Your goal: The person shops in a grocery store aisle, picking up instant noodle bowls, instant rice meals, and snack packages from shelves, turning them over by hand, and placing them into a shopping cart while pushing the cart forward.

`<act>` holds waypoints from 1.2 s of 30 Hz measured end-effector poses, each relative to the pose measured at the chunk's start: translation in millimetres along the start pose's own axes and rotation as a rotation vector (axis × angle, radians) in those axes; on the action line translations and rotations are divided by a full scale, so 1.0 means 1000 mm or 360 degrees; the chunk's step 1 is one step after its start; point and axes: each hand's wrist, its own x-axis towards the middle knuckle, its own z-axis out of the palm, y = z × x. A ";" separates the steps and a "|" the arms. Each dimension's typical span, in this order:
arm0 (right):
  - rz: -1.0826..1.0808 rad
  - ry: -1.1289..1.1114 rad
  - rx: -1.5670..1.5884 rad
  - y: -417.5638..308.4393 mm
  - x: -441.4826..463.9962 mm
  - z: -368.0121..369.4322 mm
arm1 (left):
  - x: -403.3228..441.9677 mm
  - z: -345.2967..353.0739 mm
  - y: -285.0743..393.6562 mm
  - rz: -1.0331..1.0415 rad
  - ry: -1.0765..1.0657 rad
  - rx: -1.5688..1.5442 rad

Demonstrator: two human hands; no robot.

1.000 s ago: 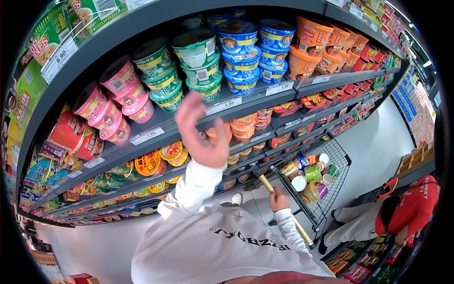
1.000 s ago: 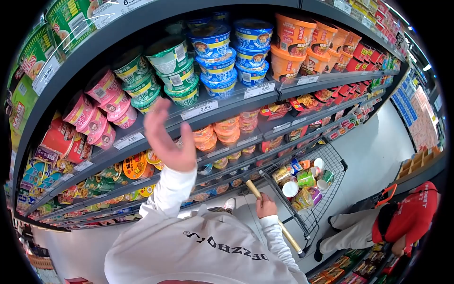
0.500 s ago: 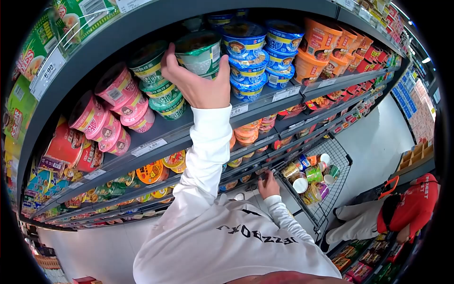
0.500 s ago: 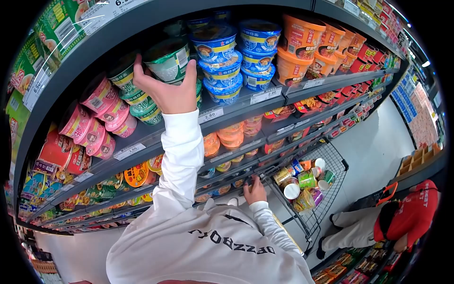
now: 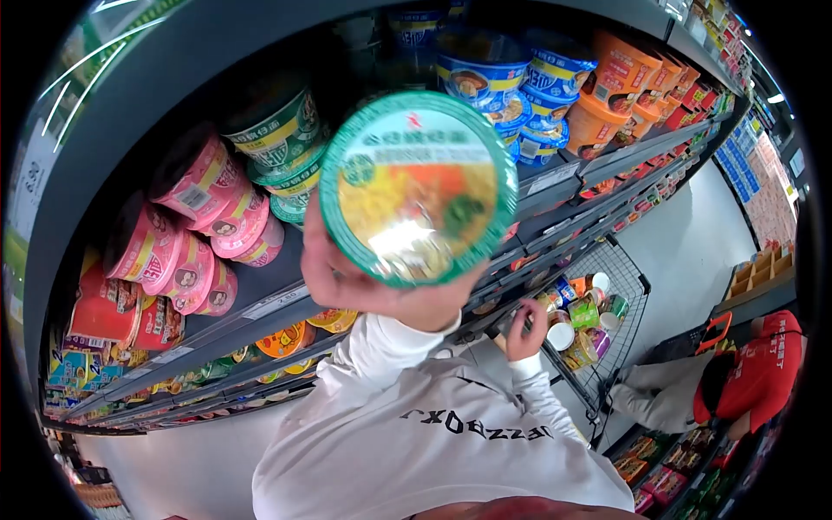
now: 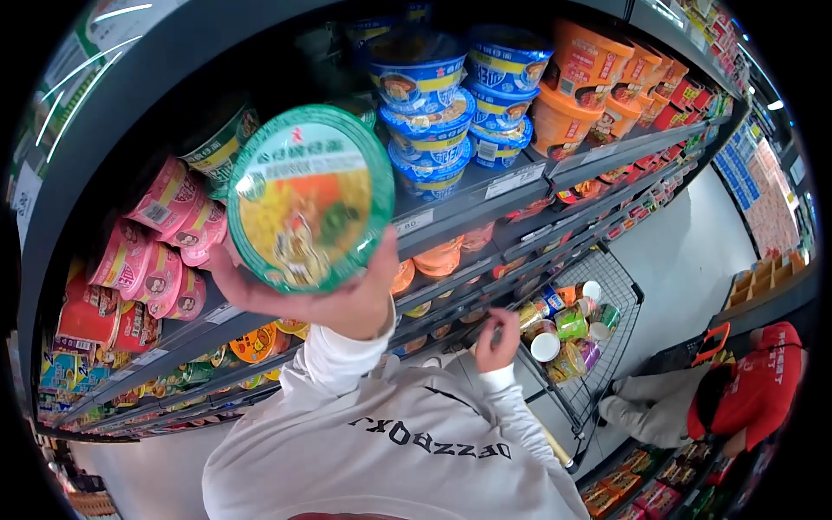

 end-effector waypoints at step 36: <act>-0.0691 -0.0481 0.1122 -0.165 0.131 -0.010 | -0.064 -0.049 -0.010 -0.0574 -0.0851 -0.0876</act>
